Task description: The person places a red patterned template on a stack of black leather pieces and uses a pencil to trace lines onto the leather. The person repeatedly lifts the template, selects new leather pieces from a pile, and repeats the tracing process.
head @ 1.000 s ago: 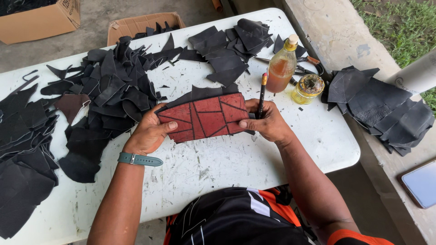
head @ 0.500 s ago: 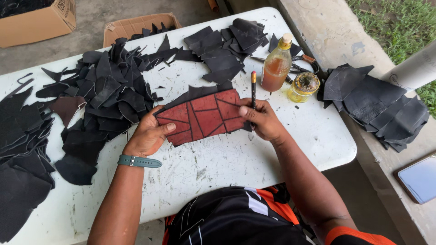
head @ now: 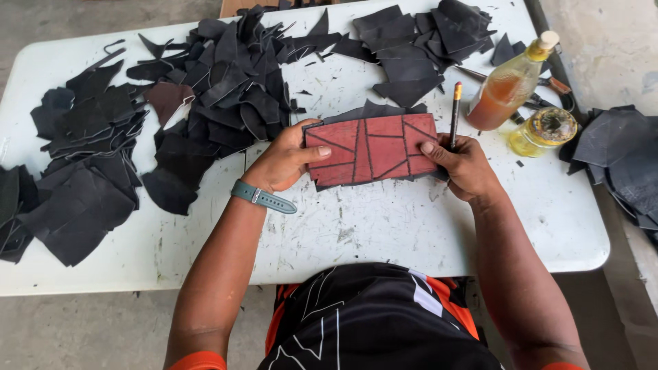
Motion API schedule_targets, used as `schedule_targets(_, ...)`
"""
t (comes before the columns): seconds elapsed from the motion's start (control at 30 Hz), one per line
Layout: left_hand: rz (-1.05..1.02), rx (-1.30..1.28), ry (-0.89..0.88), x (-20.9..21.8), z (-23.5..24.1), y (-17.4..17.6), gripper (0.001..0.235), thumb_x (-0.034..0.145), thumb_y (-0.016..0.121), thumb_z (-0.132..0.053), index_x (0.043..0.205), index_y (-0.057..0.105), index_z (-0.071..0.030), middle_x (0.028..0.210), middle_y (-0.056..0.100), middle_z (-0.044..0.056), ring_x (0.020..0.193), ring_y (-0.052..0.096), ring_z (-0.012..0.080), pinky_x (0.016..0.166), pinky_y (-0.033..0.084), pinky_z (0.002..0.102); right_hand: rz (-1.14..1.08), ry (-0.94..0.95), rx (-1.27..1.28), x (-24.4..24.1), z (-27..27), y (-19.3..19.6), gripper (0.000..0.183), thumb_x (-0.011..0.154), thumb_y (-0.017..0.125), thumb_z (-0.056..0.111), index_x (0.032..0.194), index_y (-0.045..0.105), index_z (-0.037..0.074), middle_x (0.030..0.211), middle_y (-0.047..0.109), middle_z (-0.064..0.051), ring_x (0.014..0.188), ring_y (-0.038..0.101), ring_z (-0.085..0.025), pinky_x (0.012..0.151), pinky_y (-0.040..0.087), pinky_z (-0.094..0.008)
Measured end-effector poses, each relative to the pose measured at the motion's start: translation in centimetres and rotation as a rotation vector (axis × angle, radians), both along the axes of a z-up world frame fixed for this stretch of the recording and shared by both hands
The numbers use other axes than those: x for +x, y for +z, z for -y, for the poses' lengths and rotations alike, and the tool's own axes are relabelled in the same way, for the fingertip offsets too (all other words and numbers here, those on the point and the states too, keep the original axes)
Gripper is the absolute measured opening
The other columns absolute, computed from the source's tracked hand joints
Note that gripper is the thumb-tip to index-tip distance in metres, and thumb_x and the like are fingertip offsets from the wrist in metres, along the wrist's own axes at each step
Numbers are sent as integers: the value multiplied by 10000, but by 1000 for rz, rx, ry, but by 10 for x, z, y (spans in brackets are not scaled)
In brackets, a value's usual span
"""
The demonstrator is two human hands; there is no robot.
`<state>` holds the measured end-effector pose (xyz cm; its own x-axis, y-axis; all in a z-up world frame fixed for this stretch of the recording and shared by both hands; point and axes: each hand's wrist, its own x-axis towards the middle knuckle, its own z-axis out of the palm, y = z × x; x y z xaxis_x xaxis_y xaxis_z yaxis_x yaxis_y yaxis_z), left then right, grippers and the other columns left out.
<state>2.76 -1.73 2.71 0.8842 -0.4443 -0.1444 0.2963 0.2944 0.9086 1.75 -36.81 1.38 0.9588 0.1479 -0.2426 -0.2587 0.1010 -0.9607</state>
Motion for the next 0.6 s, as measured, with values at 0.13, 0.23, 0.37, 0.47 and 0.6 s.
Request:
schedule_targets(0.13,74,9,-9,-4,0,6,481,947,716,-61,1388,539,14,1225,652,91,1102,643,171,921,552,347,65,35,28,3,3,-13,319,942,753,225,1129,704,-29,966,728,-29,767,624,-54,644,493,-221)
schedule_targets(0.23,54,-90,-16,-9,-3,19,423,1054,634,-295,1350,597,6,1187,635,75,1052,628,172,826,534,375,29,30,-10,9,2,-18,319,954,721,239,1172,701,7,947,715,-9,696,561,-53,557,417,-231)
schedule_targets(0.37,-14,-226,-67,-16,1,39,706,1008,432,-627,1295,656,-22,1241,708,95,1117,692,184,926,597,399,22,42,59,9,4,-22,238,971,699,227,1132,699,53,887,688,14,622,502,-69,519,375,-241)
schedule_targets(0.47,4,-257,-107,-19,2,51,807,968,394,-701,1291,675,-17,1236,719,92,1121,691,166,929,598,382,46,61,100,11,5,-23,179,988,694,227,1086,692,78,822,648,21,597,487,-71,514,373,-245)
schedule_targets(0.6,164,-28,-78,-23,8,49,483,1012,599,-401,1333,625,-41,1250,694,59,1111,668,147,913,586,362,80,70,167,11,4,-25,160,1008,709,221,1068,694,74,791,633,14,586,491,-78,509,379,-251)
